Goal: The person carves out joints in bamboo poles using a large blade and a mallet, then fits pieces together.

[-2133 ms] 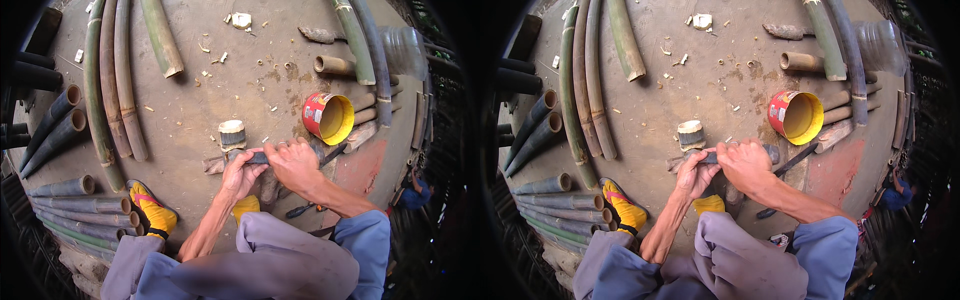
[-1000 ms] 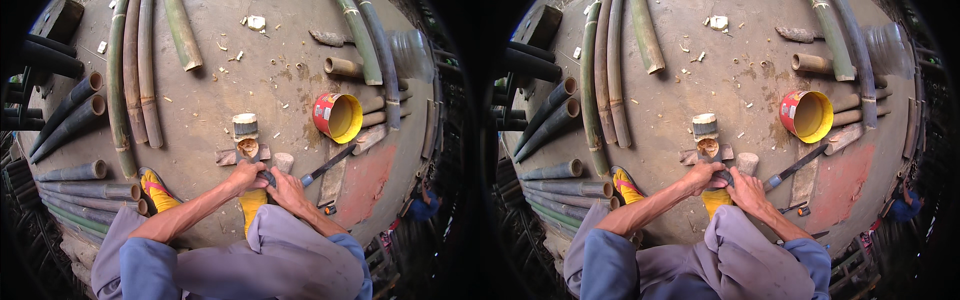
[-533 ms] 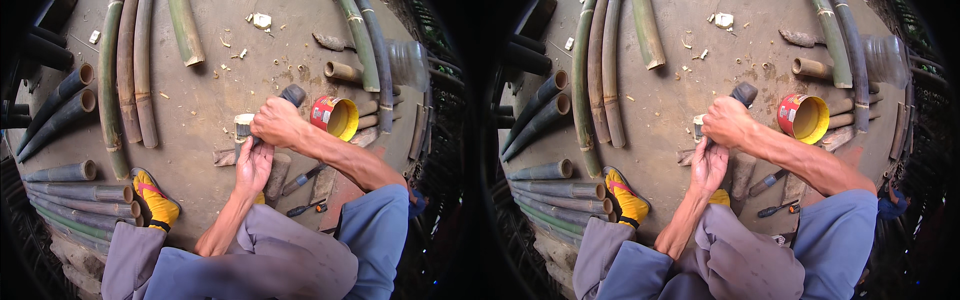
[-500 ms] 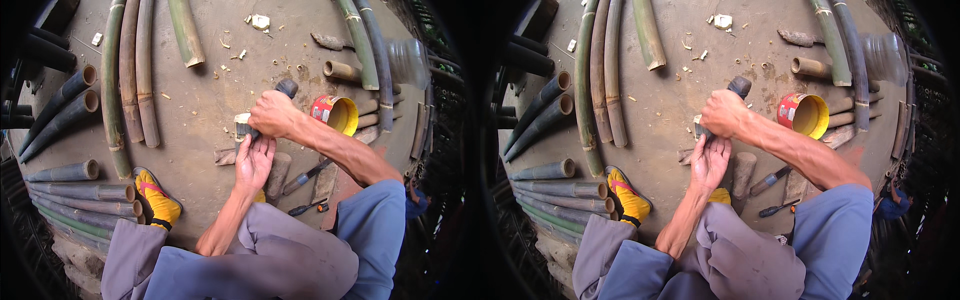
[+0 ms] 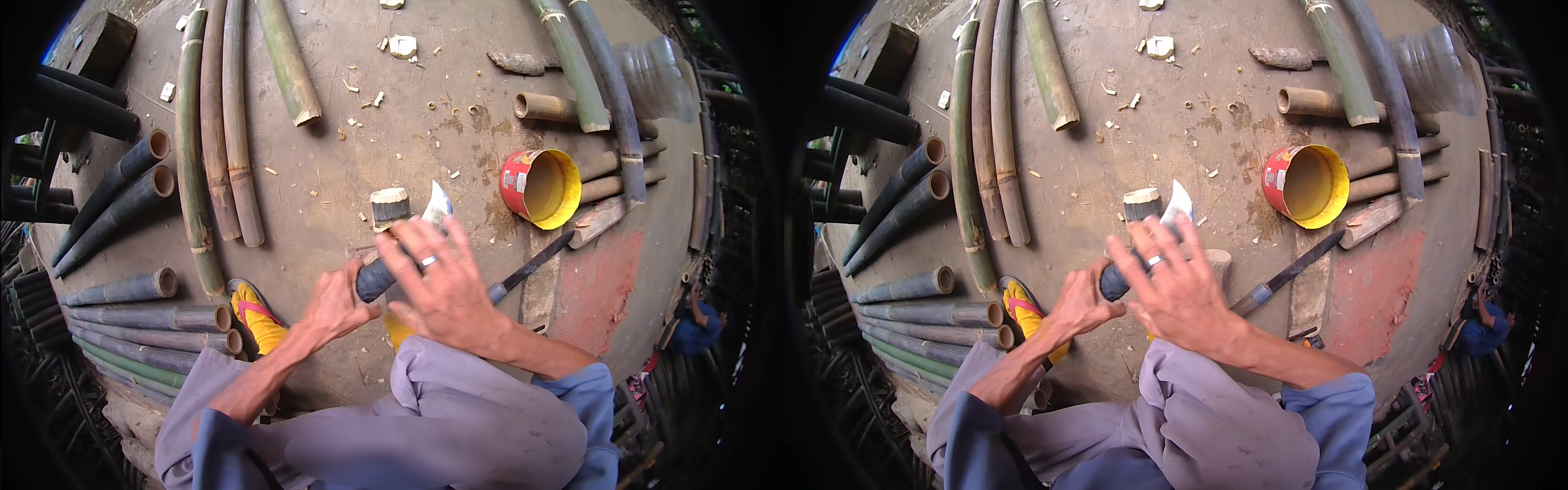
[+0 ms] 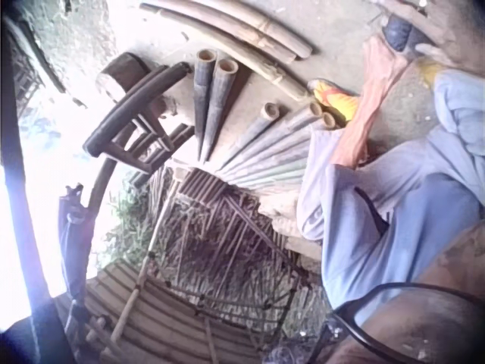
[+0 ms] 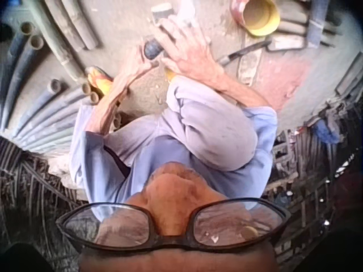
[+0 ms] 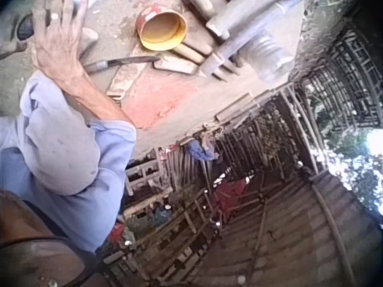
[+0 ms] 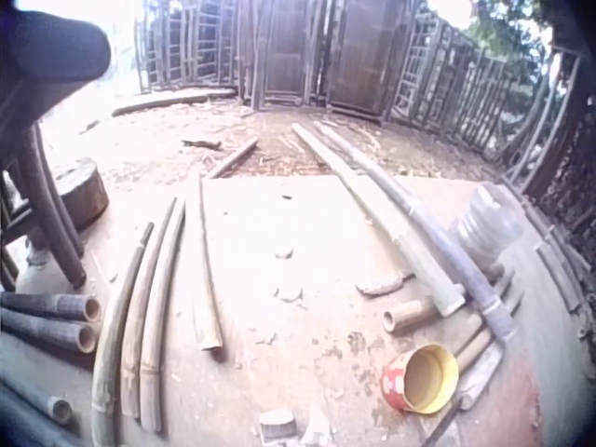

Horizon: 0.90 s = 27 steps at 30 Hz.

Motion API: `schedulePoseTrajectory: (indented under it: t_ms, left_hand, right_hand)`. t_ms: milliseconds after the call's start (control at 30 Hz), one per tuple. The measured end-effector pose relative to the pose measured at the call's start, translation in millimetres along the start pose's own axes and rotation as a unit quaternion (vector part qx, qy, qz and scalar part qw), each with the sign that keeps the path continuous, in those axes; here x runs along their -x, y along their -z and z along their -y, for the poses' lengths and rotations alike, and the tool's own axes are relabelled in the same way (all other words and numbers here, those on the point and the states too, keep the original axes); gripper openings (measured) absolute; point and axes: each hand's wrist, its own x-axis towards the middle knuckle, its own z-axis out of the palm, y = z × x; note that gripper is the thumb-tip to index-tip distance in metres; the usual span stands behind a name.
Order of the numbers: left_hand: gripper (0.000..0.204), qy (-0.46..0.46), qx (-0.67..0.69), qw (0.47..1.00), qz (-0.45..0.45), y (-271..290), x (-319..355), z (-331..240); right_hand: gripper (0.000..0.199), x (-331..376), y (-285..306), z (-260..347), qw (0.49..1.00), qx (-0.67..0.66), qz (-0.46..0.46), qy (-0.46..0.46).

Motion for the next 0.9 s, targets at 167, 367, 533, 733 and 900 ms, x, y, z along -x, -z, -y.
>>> schedulePoseTrajectory:
  t_ms: [167,367,533,733,900]
  left_hand:
    - [0.041,-0.086,-0.319,0.939,0.094,70,9,18]
    - [0.020,-0.163,-0.486,0.845,0.153,130,-98,-9]
    - [0.036,-0.019,-0.206,0.969,0.138,89,-58,59]
    - [0.046,0.173,0.025,0.985,-0.008,-36,34,50]
    - [0.044,0.139,0.160,0.958,-0.192,-148,32,49]
  right_hand:
    - [0.063,-7,-123,20,0.978,-0.209,-0.006,0.024]
    - [0.044,-66,-138,6,0.890,-0.423,0.013,-0.169]
    - [0.031,-64,-140,-11,0.907,-0.333,0.253,-0.043]
    - [0.023,-35,-130,-21,0.877,-0.196,0.347,0.269]
    - [0.015,-6,-128,-31,0.864,-0.111,0.359,0.335]
